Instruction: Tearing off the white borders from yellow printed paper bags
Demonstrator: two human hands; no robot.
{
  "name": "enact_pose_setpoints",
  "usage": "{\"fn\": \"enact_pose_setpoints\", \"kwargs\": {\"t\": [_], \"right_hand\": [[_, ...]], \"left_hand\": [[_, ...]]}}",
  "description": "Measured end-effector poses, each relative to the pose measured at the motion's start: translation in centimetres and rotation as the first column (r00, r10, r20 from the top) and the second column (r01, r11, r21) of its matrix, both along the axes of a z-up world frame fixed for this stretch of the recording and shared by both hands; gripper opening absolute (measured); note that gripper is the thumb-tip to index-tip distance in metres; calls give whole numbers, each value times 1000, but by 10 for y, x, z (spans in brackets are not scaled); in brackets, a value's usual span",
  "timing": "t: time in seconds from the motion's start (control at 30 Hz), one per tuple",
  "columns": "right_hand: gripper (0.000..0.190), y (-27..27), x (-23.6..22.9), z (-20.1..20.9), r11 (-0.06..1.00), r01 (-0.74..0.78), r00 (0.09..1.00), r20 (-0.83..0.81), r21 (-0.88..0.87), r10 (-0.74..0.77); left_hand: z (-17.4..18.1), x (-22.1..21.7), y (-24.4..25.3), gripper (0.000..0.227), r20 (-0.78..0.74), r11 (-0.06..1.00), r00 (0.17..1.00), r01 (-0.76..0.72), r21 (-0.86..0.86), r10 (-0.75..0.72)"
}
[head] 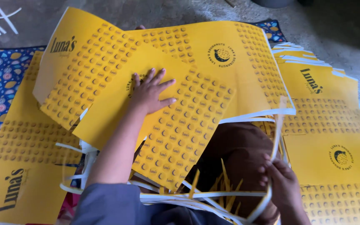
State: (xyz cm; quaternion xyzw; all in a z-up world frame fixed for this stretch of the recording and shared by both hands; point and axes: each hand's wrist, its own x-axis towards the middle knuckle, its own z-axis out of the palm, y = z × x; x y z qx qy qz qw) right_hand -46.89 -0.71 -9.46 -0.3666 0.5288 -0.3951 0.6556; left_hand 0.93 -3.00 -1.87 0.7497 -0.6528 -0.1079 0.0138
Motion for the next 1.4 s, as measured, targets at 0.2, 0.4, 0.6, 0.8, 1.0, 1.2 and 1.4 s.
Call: {"fn": "enact_pose_setpoints", "kwargs": {"t": [0.2, 0.4, 0.6, 0.8, 1.0, 1.2, 1.4], "right_hand": [[65, 16, -37, 50, 974, -225, 730, -658, 25, 185], [56, 17, -34, 45, 542, -464, 529, -710, -701, -466], [46, -3, 63, 89, 692, -366, 805, -584, -622, -99], [56, -22, 81, 50, 876, -273, 923, -365, -398, 122], [20, -19, 30, 58, 988, 110, 994, 30, -104, -108], [18, -6, -99, 48, 875, 466, 880, -38, -130, -474], [21, 16, -212, -50, 638, 751, 650, 18, -170, -760]], "left_hand": [[8, -24, -12, 78, 1, 989, 989, -145, 42, 145], [8, -65, -24, 83, -32, 963, 962, -270, 25, 271], [7, -92, -22, 79, -60, 951, 949, -311, -8, 310], [-9, -105, -27, 73, -129, 961, 954, -277, -26, 271], [-44, -138, -56, 61, -618, 933, 773, -102, -346, -145], [-13, -207, -47, 55, -442, 704, 706, 112, -702, -553], [-52, -212, -51, 58, -334, 709, 785, 180, -682, -521]]}}
